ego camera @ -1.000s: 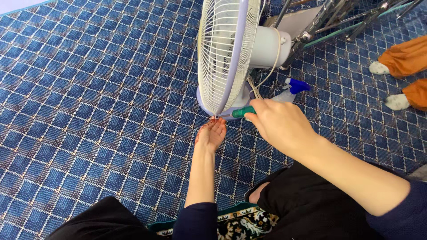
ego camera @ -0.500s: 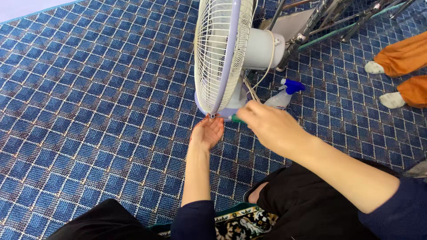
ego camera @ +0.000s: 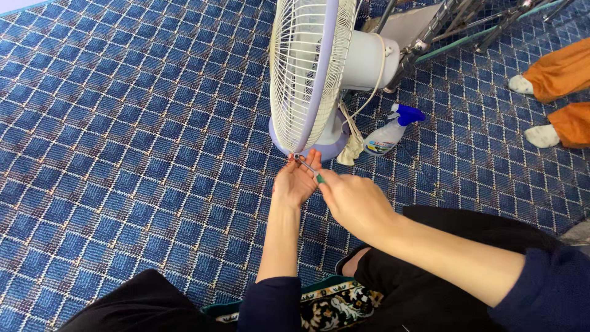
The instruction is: The person uses a screwdriver to loosen and remove screws from the base of an electric fan. After removing the screws, the person wipes the fan's front grill with a cloth.
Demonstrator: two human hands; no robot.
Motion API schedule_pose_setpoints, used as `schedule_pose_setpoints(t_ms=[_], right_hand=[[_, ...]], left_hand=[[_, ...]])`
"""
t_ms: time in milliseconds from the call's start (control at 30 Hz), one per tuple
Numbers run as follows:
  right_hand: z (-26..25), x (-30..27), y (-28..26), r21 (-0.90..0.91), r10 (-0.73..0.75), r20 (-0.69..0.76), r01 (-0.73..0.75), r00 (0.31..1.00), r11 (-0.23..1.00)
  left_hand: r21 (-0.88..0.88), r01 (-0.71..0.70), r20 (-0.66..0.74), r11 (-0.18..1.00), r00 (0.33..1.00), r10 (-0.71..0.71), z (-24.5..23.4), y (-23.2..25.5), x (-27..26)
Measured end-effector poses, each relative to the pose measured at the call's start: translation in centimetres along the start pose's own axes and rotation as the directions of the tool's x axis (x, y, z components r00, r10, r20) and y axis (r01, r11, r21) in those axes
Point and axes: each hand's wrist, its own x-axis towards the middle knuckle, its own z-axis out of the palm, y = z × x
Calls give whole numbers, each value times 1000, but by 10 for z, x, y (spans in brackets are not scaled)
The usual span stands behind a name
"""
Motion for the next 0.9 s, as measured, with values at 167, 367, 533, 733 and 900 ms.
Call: schedule_pose_setpoints(t_ms=[167, 367, 533, 733, 900], right_hand=[[20, 11, 24, 730, 499, 549, -675, 671, 105], [-10, 16, 11, 420, 318, 290, -419, 903, 805], [-51, 17, -6, -384, -372, 76, 372, 925, 845], [-53, 33, -9, -248, -210, 98, 228, 973, 942], [-37, 34, 7, 4, 18, -47, -17, 999, 1000]], left_hand=[[9, 23, 31, 1000, 999, -23, -1, -8, -2], [15, -3, -62, 1000, 998, 4, 4, -14, -6], [30, -21, -52, 999, 998, 23, 9, -17, -7], [3, 23, -34, 1000, 999, -23, 5, -25, -8], [-45, 9, -82, 999, 997, -13, 6, -25, -8]])
